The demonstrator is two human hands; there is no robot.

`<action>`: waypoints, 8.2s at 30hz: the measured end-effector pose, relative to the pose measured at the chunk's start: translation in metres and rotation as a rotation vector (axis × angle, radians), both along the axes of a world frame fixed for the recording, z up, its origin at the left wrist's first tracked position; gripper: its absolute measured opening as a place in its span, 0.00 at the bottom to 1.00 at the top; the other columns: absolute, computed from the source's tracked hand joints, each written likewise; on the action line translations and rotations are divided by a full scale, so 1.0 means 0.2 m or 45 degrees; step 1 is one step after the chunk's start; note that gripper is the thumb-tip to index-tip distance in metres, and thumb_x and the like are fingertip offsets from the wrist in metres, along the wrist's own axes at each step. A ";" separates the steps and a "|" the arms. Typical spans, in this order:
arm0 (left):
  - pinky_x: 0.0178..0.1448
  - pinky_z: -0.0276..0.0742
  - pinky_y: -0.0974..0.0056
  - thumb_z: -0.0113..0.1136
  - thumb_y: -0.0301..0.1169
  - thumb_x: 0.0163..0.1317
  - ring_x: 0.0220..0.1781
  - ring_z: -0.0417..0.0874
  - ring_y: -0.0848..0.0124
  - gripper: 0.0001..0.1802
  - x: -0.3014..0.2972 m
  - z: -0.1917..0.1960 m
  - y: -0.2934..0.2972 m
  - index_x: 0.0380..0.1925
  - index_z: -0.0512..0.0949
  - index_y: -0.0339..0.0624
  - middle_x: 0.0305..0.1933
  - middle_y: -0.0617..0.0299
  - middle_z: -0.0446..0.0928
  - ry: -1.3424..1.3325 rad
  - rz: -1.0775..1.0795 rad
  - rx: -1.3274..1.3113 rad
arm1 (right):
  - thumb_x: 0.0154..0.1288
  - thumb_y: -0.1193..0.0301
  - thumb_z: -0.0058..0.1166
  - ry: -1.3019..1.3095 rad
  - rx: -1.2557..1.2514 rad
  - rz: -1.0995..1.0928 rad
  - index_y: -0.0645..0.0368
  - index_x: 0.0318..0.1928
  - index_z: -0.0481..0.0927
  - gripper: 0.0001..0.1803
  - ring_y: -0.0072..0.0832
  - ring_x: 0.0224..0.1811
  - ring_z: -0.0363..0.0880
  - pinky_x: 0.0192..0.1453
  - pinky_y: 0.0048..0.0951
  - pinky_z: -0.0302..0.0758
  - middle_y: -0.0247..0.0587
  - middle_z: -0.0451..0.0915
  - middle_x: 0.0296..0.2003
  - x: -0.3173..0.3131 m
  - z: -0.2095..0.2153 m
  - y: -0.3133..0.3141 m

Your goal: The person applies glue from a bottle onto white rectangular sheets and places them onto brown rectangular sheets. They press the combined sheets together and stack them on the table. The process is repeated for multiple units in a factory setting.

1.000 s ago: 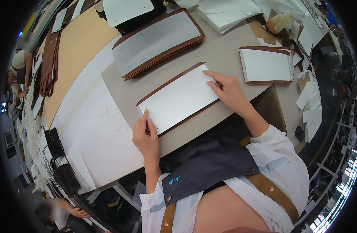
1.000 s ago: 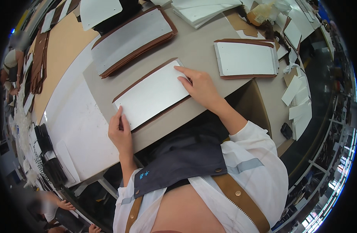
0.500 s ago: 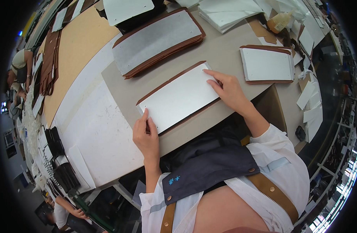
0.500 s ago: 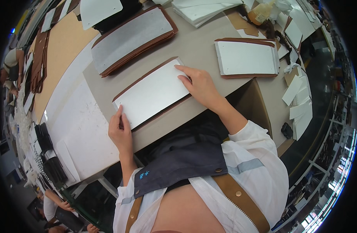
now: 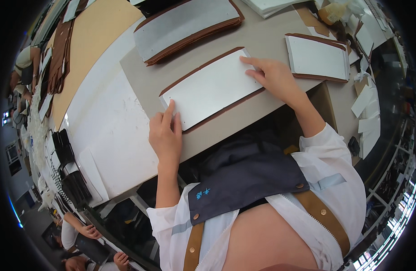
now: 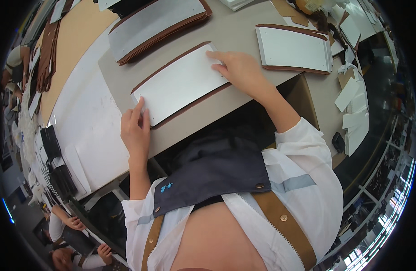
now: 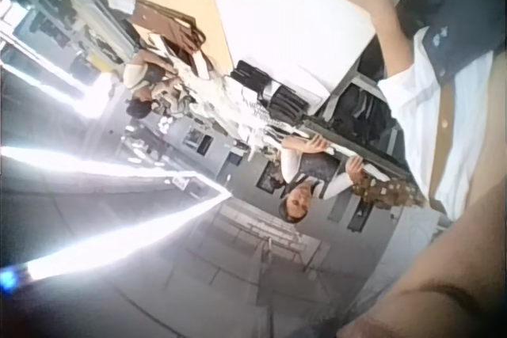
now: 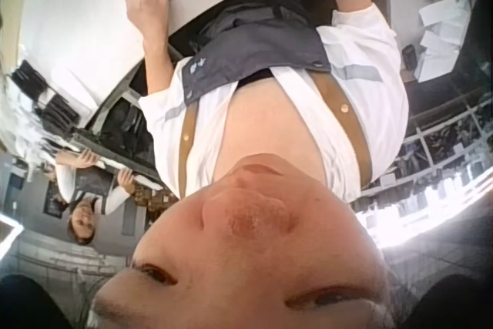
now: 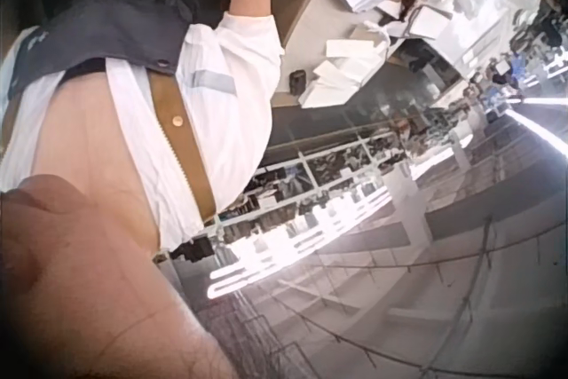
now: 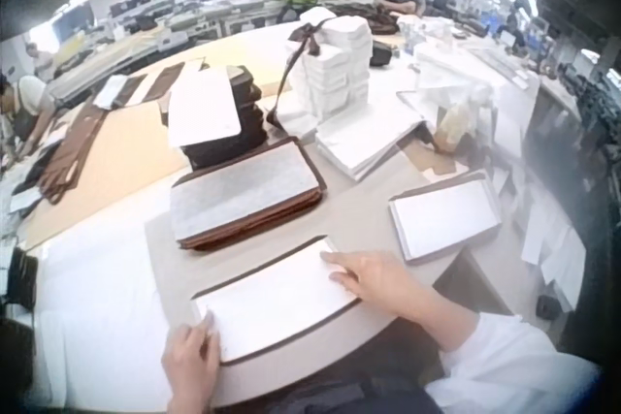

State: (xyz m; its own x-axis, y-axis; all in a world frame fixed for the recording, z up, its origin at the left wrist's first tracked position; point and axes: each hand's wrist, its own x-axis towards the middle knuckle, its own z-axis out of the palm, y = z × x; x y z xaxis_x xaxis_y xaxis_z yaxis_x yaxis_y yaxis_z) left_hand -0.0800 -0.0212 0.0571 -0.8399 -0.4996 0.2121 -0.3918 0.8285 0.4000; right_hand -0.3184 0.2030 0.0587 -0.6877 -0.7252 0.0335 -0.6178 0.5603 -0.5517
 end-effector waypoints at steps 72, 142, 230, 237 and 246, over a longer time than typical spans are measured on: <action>0.57 0.66 0.53 0.70 0.37 0.62 0.47 0.76 0.60 0.13 -0.52 -0.07 -0.20 0.37 0.79 0.41 0.36 0.62 0.78 0.039 -0.333 0.096 | 0.70 0.65 0.61 0.007 -0.476 0.036 0.67 0.72 0.65 0.35 0.51 0.74 0.63 0.78 0.43 0.60 0.59 0.67 0.71 0.14 -0.13 0.18; 0.75 0.61 0.51 0.65 0.23 0.62 0.70 0.70 0.53 0.27 -0.19 0.21 -0.17 0.63 0.72 0.41 0.65 0.52 0.74 0.734 -0.087 -0.150 | 0.55 0.80 0.60 0.666 -0.556 0.839 0.64 0.42 0.76 0.12 0.41 0.41 0.84 0.45 0.37 0.83 0.45 0.81 0.38 0.14 -0.03 -0.06; 0.34 0.75 0.66 0.62 0.22 0.68 0.27 0.75 0.72 0.16 -0.01 0.01 0.05 0.55 0.84 0.41 0.32 0.59 0.77 0.168 0.224 0.526 | 0.68 0.78 0.61 -0.606 -0.435 -0.281 0.56 0.63 0.82 0.23 0.13 0.29 0.63 0.34 0.17 0.66 0.23 0.67 0.29 0.11 -0.03 0.06; 0.34 0.75 0.65 0.62 0.22 0.68 0.27 0.75 0.70 0.16 -0.01 0.01 0.05 0.55 0.83 0.41 0.31 0.59 0.77 0.146 0.234 0.503 | 0.68 0.78 0.61 -0.568 -0.435 -0.262 0.56 0.64 0.81 0.23 0.14 0.29 0.64 0.34 0.18 0.66 0.24 0.67 0.29 0.11 -0.03 0.06; 0.36 0.75 0.64 0.61 0.23 0.69 0.29 0.76 0.69 0.15 -0.02 0.02 0.06 0.55 0.83 0.40 0.34 0.57 0.78 0.148 0.231 0.478 | 0.67 0.78 0.62 -0.563 -0.446 -0.269 0.56 0.63 0.81 0.24 0.14 0.29 0.65 0.34 0.19 0.67 0.25 0.68 0.29 0.12 -0.03 0.05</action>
State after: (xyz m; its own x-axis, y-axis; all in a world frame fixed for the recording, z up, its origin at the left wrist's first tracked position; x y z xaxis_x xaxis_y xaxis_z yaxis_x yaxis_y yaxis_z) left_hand -0.0832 -0.0101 0.0614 -0.7123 -0.6978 0.0753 -0.4524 0.5386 0.7108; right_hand -0.2941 0.2138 0.0517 -0.8191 -0.5685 -0.0764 -0.1825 0.3845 -0.9049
